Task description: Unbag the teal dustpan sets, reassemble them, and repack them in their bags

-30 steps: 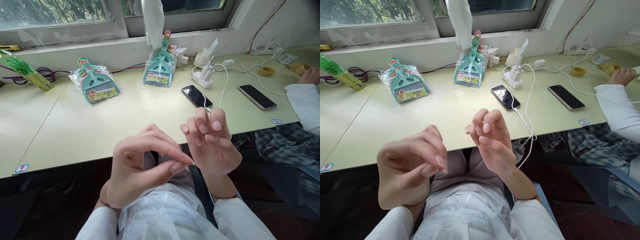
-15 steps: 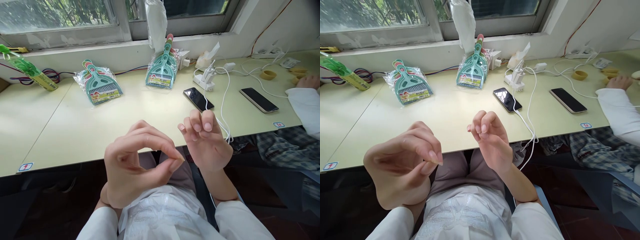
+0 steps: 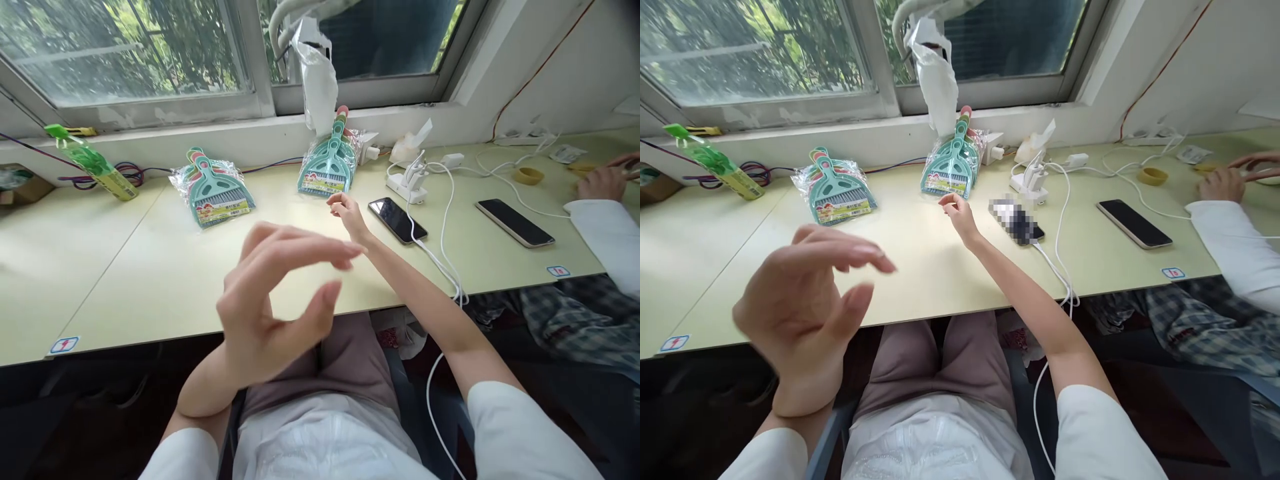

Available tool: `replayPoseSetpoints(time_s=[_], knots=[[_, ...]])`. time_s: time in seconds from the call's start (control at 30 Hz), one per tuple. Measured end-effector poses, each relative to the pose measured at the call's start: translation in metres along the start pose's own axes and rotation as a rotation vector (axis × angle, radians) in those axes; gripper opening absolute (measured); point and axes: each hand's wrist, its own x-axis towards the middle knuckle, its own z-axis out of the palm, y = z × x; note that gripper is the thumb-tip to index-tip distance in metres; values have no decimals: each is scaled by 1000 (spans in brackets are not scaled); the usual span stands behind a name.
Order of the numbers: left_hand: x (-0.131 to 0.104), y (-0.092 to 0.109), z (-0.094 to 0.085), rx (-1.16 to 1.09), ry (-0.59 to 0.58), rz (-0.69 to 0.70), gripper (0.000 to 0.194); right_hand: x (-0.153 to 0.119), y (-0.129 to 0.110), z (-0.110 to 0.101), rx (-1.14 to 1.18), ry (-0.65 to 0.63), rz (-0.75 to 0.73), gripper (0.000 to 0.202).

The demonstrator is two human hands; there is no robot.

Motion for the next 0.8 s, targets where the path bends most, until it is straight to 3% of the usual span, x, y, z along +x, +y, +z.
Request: replayPoseSetpoints(time_s=[0.07,0.13,0.3,0.4,0.47,0.57,0.7,0.8], knots=[[11,-30,11,101,103,140,14,31,28,-2,-173,117,-55,12],[17,-77,25,178,140,132,12,51,50,-7,-316,230,-111,12],[-6,-227,49,269,-58,-245,17,70,79,-23,-639,331,-119,19],[-32,-285,45,294,21,-584,18,80,81,-27,-764,394,-30,24],[-45,-301,38,269,116,-667,20,88,80,-26,-817,411,28,28],[-51,-304,31,179,166,-698,23,100,77,-21,-830,413,124,36],[-48,-298,34,-158,70,-782,30,107,75,-21,-768,436,242,48],[-46,-292,39,-472,-29,-844,37,103,73,-22,-698,427,244,37]])
